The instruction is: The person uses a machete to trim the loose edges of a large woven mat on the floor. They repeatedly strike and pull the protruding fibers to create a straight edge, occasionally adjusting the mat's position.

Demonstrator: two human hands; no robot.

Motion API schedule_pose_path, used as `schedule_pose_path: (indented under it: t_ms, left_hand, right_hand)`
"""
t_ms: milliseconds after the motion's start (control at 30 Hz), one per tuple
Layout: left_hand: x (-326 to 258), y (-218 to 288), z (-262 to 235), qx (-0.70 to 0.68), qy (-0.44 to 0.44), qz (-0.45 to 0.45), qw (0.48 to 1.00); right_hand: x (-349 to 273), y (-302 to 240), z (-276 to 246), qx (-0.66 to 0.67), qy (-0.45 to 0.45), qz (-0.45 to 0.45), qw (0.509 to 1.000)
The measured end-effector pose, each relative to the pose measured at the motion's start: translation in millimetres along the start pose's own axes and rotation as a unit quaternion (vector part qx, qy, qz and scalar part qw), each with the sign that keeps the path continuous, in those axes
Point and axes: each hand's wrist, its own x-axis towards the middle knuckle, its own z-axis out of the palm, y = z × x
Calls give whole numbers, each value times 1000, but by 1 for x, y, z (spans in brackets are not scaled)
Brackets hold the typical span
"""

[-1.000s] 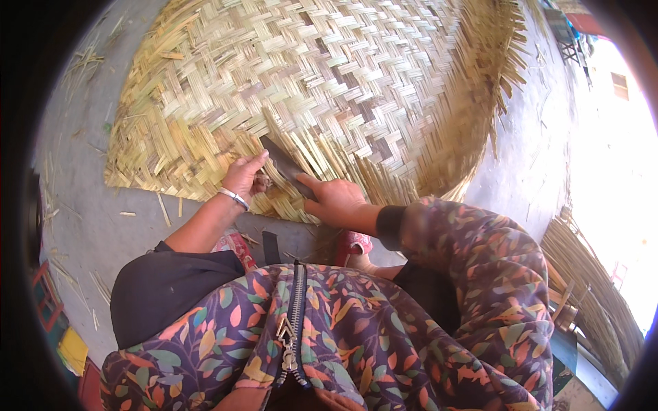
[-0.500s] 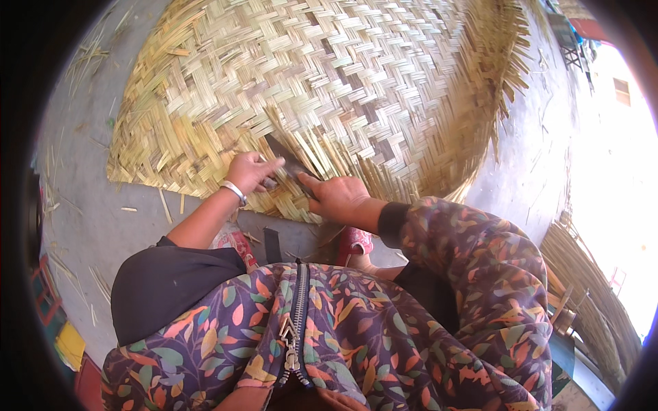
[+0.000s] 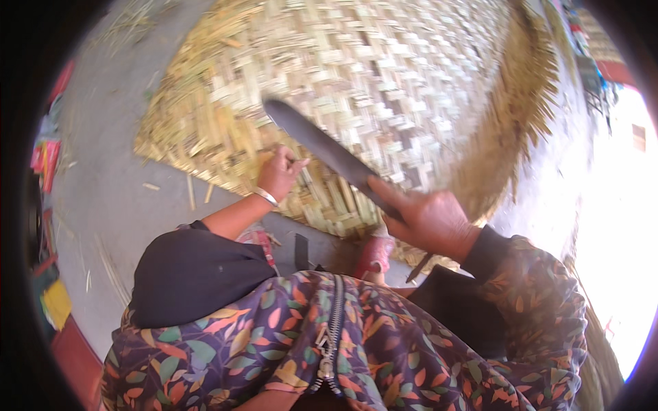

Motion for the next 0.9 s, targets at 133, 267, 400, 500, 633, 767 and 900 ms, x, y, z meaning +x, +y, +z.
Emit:
schedule_pose_path:
  t_ms: [133, 267, 400, 500, 633, 767, 900]
  left_hand:
    - [-34, -9, -27, 1, -110, 151, 982]
    - [-52, -20, -58, 128, -167, 171, 963]
    - [-50, -37, -66, 53, -207, 208, 955]
    - [-38, -59, -73, 15, -176, 218, 960]
    - [-31, -92, -106, 82, -253, 197, 944]
    - [-28, -122, -152, 49, 83, 307, 947]
    - [-21, -158, -179, 261, 257, -13, 931]
  right_hand:
    - [76, -66, -27, 40, 213, -147, 965]
    - [179, -129, -7, -103, 92, -143, 980]
    - [229, -142, 21, -28, 103, -91, 990]
    - [257, -161, 27, -14, 256, -155, 954]
    - [305, -185, 19, -137, -33, -43, 989]
    - [308, -173, 27, -84, 69, -61, 992]
    - [287, -155, 52, 47, 56, -5, 997]
